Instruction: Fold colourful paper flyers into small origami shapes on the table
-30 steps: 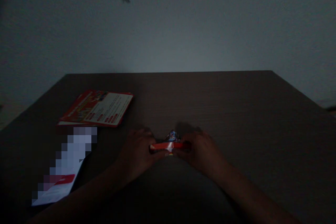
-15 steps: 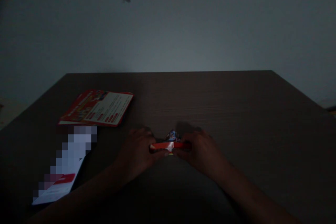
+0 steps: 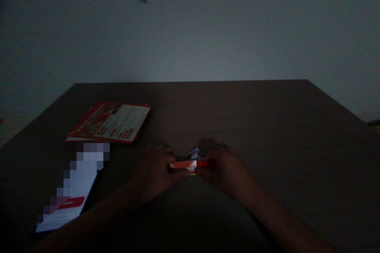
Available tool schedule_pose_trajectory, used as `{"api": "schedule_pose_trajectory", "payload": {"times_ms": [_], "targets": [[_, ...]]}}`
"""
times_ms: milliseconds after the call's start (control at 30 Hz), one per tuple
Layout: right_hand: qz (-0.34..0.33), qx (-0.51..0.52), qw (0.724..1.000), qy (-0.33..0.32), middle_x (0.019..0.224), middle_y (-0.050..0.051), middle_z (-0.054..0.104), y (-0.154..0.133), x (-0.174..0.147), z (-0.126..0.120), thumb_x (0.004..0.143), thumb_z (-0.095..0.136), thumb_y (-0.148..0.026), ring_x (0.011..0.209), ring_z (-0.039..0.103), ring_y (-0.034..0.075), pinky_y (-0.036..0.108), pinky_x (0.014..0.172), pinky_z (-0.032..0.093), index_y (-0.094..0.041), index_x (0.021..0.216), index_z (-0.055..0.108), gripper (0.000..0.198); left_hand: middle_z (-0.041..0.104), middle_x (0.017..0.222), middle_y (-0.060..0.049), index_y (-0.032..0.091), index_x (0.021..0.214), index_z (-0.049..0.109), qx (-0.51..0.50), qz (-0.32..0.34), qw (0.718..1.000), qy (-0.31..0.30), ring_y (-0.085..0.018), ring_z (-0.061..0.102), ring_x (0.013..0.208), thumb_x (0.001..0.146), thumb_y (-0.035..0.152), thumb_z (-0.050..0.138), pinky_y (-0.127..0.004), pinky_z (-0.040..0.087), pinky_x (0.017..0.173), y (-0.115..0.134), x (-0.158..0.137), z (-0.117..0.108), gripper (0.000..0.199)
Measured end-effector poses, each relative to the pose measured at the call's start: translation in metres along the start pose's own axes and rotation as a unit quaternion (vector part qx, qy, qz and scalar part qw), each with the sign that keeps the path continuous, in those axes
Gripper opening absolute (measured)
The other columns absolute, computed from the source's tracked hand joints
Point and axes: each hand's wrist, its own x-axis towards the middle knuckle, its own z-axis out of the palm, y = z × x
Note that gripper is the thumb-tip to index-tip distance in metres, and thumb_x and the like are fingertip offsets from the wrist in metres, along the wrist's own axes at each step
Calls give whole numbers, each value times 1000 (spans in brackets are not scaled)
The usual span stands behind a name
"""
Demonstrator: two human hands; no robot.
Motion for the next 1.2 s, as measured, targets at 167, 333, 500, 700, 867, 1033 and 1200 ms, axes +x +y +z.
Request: {"api": "schedule_pose_trajectory", "payload": {"times_ms": [167, 333, 500, 700, 867, 1033, 1200], "targets": [[-4, 4, 1000, 6, 68, 2, 67, 0, 0, 0, 72, 69, -31, 61, 59, 17, 26, 55, 38, -22, 77, 70, 10, 64, 77, -5, 18, 69, 67, -4, -6, 1000, 4, -23, 55, 81, 76, 52, 63, -36, 34, 69, 1, 0, 0, 35], [-13, 7, 1000, 9, 67, 2, 66, -1, 1, -1, 72, 69, -29, 59, 58, 16, 25, 54, 37, -21, 76, 70, 9, 63, 74, -5, 18, 67, 67, -4, -6, 1000, 2, -23, 55, 79, 77, 54, 62, -35, 33, 69, 0, 0, 0, 37], [-9, 7, 1000, 1, 67, 2, 67, -3, 1, -2, 73, 68, -29, 60, 58, 16, 26, 54, 37, -21, 75, 70, 8, 64, 76, -5, 18, 69, 67, -3, -11, 1000, 0, -23, 55, 79, 78, 56, 60, -36, 34, 69, 0, 1, 1, 39], [-4, -1, 1000, 3, 70, 3, 66, -1, 0, 1, 73, 68, -32, 63, 58, 17, 27, 56, 38, -22, 76, 70, 11, 64, 78, -5, 19, 72, 67, -10, -1, 1000, -7, -23, 55, 82, 78, 54, 61, -36, 34, 71, -2, -1, 1, 36], [-1, -2, 1000, 4, 71, 3, 67, -1, 0, 0, 72, 68, -30, 63, 59, 17, 27, 56, 38, -23, 78, 70, 9, 64, 80, -5, 19, 74, 68, -16, -2, 1000, -16, -23, 55, 82, 79, 52, 61, -36, 34, 72, -2, -1, -1, 34], [-12, -14, 1000, 9, 68, 3, 66, -2, 0, -1, 72, 69, -32, 62, 58, 17, 27, 55, 37, -22, 75, 69, 11, 64, 79, -5, 19, 73, 68, -6, -6, 1000, -10, -23, 56, 83, 78, 53, 61, -36, 34, 71, -1, -1, -1, 35], [-10, -2, 1000, 4, 66, 2, 67, -3, 1, -2, 73, 68, -31, 60, 58, 17, 27, 56, 38, -22, 75, 69, 10, 65, 79, -4, 20, 73, 68, -12, -9, 1000, -16, -23, 56, 83, 78, 53, 62, -35, 33, 71, -2, 0, 0, 34]]}}
